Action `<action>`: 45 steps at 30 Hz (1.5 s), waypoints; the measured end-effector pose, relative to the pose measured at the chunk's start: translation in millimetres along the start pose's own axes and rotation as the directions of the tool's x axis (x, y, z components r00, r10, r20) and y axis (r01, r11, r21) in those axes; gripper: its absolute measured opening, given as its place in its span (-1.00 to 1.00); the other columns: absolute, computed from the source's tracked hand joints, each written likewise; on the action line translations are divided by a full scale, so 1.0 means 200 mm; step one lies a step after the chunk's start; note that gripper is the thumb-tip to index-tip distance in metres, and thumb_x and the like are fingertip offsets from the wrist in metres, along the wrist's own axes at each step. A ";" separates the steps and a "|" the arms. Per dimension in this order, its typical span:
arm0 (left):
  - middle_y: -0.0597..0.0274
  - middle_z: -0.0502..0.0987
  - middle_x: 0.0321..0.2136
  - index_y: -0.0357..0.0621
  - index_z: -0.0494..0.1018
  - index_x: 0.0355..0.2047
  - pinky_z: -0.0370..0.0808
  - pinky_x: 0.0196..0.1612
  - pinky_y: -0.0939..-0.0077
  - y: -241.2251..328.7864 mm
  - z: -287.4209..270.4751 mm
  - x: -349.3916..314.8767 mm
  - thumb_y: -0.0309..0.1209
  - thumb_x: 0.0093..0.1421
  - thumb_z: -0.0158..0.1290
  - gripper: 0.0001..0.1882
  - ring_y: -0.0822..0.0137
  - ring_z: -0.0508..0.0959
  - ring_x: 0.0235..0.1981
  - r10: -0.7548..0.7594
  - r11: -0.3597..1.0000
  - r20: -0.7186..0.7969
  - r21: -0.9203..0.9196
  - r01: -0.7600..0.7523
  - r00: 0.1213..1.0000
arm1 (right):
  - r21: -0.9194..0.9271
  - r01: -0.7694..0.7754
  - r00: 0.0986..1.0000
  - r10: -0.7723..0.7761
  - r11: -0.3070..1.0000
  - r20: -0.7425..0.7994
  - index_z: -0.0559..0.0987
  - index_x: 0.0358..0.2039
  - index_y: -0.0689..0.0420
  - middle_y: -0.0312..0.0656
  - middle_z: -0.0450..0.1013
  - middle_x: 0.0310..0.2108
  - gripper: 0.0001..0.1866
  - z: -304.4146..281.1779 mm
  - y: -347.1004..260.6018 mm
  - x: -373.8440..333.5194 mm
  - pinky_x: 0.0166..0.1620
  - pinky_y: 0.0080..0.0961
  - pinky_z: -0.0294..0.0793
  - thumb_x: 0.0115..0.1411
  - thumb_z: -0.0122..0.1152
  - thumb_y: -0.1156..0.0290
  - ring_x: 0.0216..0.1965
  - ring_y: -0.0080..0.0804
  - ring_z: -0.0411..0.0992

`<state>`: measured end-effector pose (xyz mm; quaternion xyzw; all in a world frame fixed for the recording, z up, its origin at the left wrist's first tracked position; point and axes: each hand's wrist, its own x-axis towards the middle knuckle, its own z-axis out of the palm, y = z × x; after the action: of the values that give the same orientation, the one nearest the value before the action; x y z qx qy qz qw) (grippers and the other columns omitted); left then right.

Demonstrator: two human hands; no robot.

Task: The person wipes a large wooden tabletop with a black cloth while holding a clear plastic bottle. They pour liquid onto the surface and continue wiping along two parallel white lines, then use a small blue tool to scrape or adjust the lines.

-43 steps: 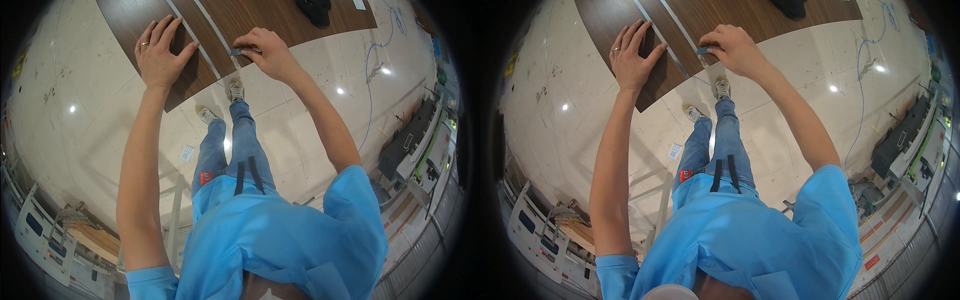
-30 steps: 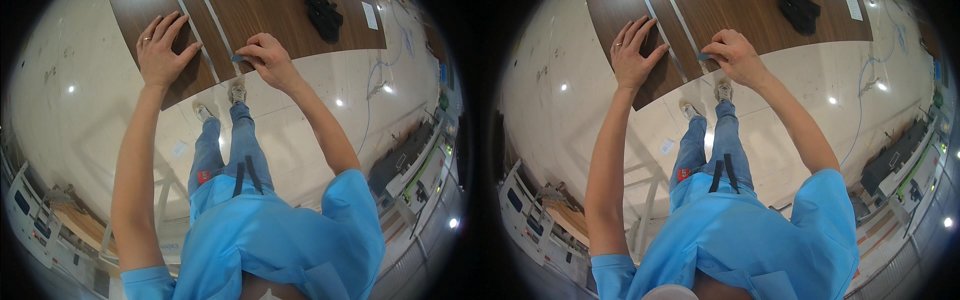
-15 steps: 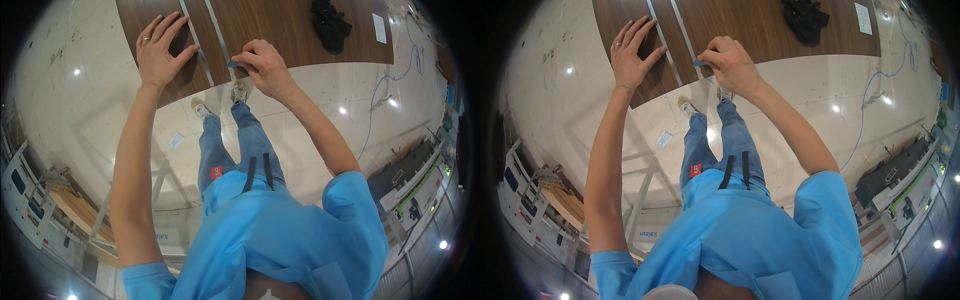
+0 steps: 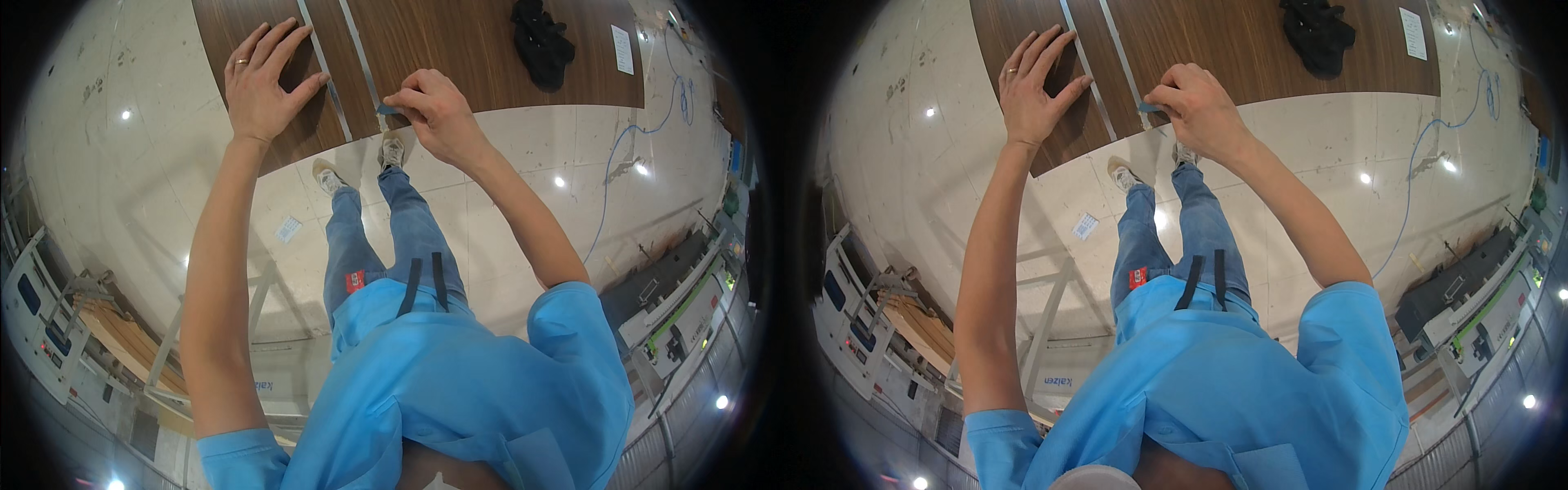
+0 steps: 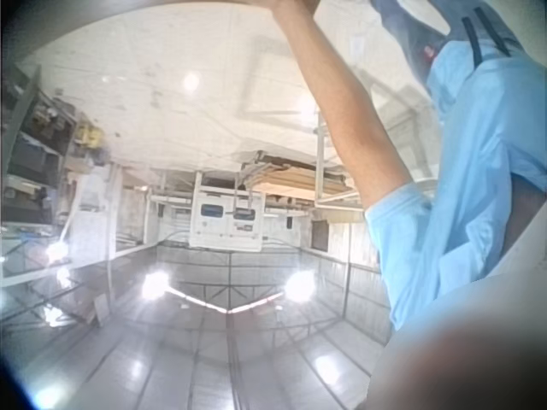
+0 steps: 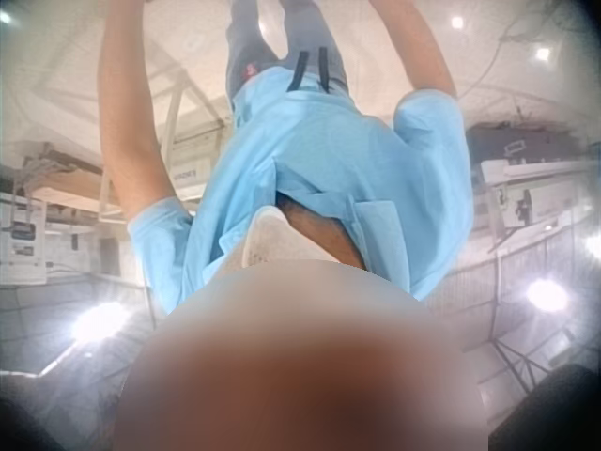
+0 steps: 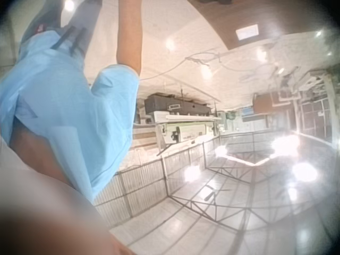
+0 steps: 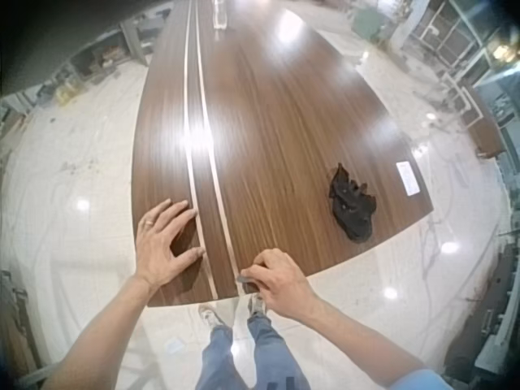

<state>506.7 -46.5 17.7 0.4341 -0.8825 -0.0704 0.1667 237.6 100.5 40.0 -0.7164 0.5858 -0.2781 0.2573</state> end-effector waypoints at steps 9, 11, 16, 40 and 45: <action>0.64 0.43 0.42 0.65 0.46 0.37 0.08 0.60 0.07 0.00 0.01 0.00 0.43 0.19 0.18 -0.24 0.33 0.25 0.52 0.003 1.000 0.001 0.012 -0.003 1.000 | -0.007 0.020 0.999 -0.019 1.000 0.038 0.76 -0.15 0.13 -0.20 0.45 -0.20 -0.81 -0.01 -0.02 -0.07 -0.01 -0.25 0.49 0.27 0.33 0.63 -0.08 -0.22 0.46; 0.64 0.43 0.42 0.66 0.46 0.37 0.08 0.60 0.07 0.00 0.01 0.00 0.44 0.19 0.17 -0.24 0.33 0.25 0.52 0.003 1.000 0.001 0.014 -0.003 1.000 | -0.003 0.009 0.999 -0.009 1.000 0.052 0.75 -0.18 0.13 -0.18 0.47 -0.19 -0.82 -0.01 -0.02 -0.07 0.04 -0.23 0.51 0.24 0.35 0.64 -0.05 -0.20 0.47; 0.62 0.41 0.44 0.59 0.46 0.38 0.10 0.59 0.03 0.00 0.00 0.00 0.42 0.18 0.21 -0.21 0.27 0.25 0.53 0.006 1.000 0.023 0.028 -0.007 1.000 | 0.015 0.018 0.998 -0.019 1.000 0.064 0.75 -0.19 0.12 -0.17 0.49 -0.18 -0.82 -0.02 -0.01 -0.08 0.06 -0.22 0.52 0.22 0.37 0.64 -0.03 -0.18 0.48; 0.64 0.43 0.42 0.61 0.46 0.38 0.10 0.59 0.04 0.02 -0.02 0.00 0.35 0.19 0.23 -0.24 0.31 0.26 0.52 -0.005 1.000 0.022 -0.001 0.005 1.000 | 0.066 -0.079 0.977 0.064 0.995 0.203 0.73 -0.17 0.13 -0.19 0.47 -0.21 -0.82 -0.10 -0.05 -0.07 -0.01 -0.28 0.52 0.27 0.30 0.65 -0.08 -0.20 0.49; 0.64 0.43 0.42 0.60 0.46 0.38 0.10 0.58 0.05 0.02 -0.03 0.00 0.35 0.18 0.24 -0.24 0.31 0.26 0.52 -0.010 1.000 0.027 -0.001 0.011 1.000 | 0.162 -0.156 0.987 0.149 0.974 0.051 0.73 -0.15 0.13 -0.20 0.47 -0.23 -0.85 -0.07 -0.05 -0.04 -0.19 -0.35 0.48 0.35 0.29 0.63 -0.19 -0.27 0.49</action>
<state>505.0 -44.7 23.7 0.4376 -0.8823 -0.0779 0.1545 234.3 109.6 56.5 -0.6508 0.6089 -0.2913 0.3477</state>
